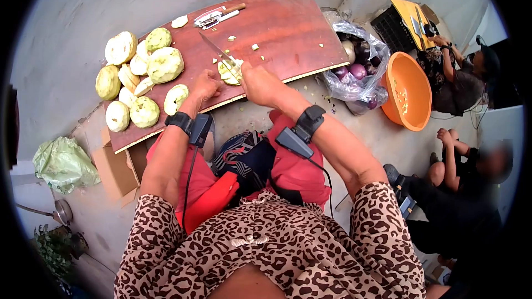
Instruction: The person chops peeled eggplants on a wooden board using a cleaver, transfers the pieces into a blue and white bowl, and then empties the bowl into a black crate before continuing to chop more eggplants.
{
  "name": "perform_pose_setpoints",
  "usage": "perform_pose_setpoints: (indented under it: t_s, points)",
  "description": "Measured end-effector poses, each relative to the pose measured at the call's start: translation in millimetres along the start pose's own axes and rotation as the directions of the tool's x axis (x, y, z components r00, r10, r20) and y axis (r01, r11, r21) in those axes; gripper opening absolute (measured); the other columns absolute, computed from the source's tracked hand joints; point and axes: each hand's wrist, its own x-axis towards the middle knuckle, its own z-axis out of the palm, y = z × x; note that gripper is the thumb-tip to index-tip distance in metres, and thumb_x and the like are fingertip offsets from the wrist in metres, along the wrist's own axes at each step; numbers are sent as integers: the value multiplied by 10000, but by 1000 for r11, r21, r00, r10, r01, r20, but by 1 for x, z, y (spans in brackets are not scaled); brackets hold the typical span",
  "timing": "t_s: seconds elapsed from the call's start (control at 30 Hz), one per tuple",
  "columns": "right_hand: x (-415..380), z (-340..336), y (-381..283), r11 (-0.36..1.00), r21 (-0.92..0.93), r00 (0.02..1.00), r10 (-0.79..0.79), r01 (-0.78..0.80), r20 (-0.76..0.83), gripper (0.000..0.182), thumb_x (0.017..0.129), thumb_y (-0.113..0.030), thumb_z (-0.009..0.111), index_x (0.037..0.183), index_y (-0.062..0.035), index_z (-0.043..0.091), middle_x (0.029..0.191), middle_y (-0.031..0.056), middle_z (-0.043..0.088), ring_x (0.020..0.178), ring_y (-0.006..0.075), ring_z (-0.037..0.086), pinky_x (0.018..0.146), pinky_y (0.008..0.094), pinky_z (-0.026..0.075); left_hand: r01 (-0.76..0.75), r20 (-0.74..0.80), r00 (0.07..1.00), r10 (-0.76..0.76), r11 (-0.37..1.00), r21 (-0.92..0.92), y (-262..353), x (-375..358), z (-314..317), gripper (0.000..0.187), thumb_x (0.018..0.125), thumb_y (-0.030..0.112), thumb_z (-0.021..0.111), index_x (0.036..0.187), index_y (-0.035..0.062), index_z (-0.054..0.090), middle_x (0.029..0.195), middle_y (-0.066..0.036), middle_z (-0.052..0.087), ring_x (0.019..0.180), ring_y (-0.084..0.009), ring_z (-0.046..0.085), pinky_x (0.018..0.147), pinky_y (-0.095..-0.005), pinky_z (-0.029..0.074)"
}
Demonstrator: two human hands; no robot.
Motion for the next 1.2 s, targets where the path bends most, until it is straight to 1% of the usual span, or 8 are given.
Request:
perform_pose_setpoints:
  t_s: [0.13,0.37,0.47,0.6,0.7,0.83,1.0,1.2]
  points:
    - [-10,23,-5,998,45,999,42,-43,14,218,912,-144,499,968,60,445,774,332,603,789,506,592,691,559,466,47,33,998,-44,995,-85,9,-12,5,370,828,18,665,1140,-40,475,925,-131,621,715,-170,643,559,-265,555]
    - [-17,49,6,993,83,996,81,-85,42,243,905,-125,534,1011,59,416,781,346,588,800,520,569,691,555,455,-3,-54,998,-16,942,-336,-3,-7,20,347,800,-16,659,1077,-26,450,922,-136,605,710,-170,635,547,-280,539]
    - [-16,50,6,995,70,997,73,-75,23,239,898,-112,537,1011,62,418,767,342,587,787,517,572,684,551,459,-2,-51,999,-16,948,-319,-5,-3,21,374,800,-26,656,1097,-30,429,894,-129,603,708,-162,634,514,-272,520]
    - [-14,52,6,993,90,997,81,-82,17,223,895,-104,541,993,62,427,741,333,584,770,509,579,671,543,461,-160,-150,978,148,984,-76,-33,20,34,260,792,74,684,987,22,520,805,-115,637,740,-215,639,650,-349,509]
    - [-13,57,9,991,97,996,93,-93,4,204,896,-101,544,969,58,440,734,330,584,763,505,583,664,538,459,-158,-178,975,136,981,-113,-38,23,39,214,781,133,707,897,42,552,791,-117,645,753,-240,632,719,-369,493]
    - [-11,62,13,987,133,992,105,-95,-69,184,897,-96,546,941,55,450,728,327,585,754,506,583,651,535,454,-158,-211,968,137,984,-86,-32,18,38,249,753,140,750,869,41,554,777,-112,642,734,-224,627,699,-354,498]
    - [-15,57,10,986,134,993,103,-96,-49,191,897,-94,547,942,56,438,716,325,583,742,503,586,636,544,451,-192,-219,960,176,980,-51,-32,14,34,275,727,125,774,874,42,557,790,-96,646,734,-210,627,694,-343,504]
    - [-16,57,7,992,59,993,113,-116,42,205,903,-114,538,964,48,427,758,319,602,769,496,594,686,555,461,-201,-231,952,199,980,19,-27,11,31,229,776,55,730,927,35,559,803,-51,620,683,-111,591,590,-267,509]
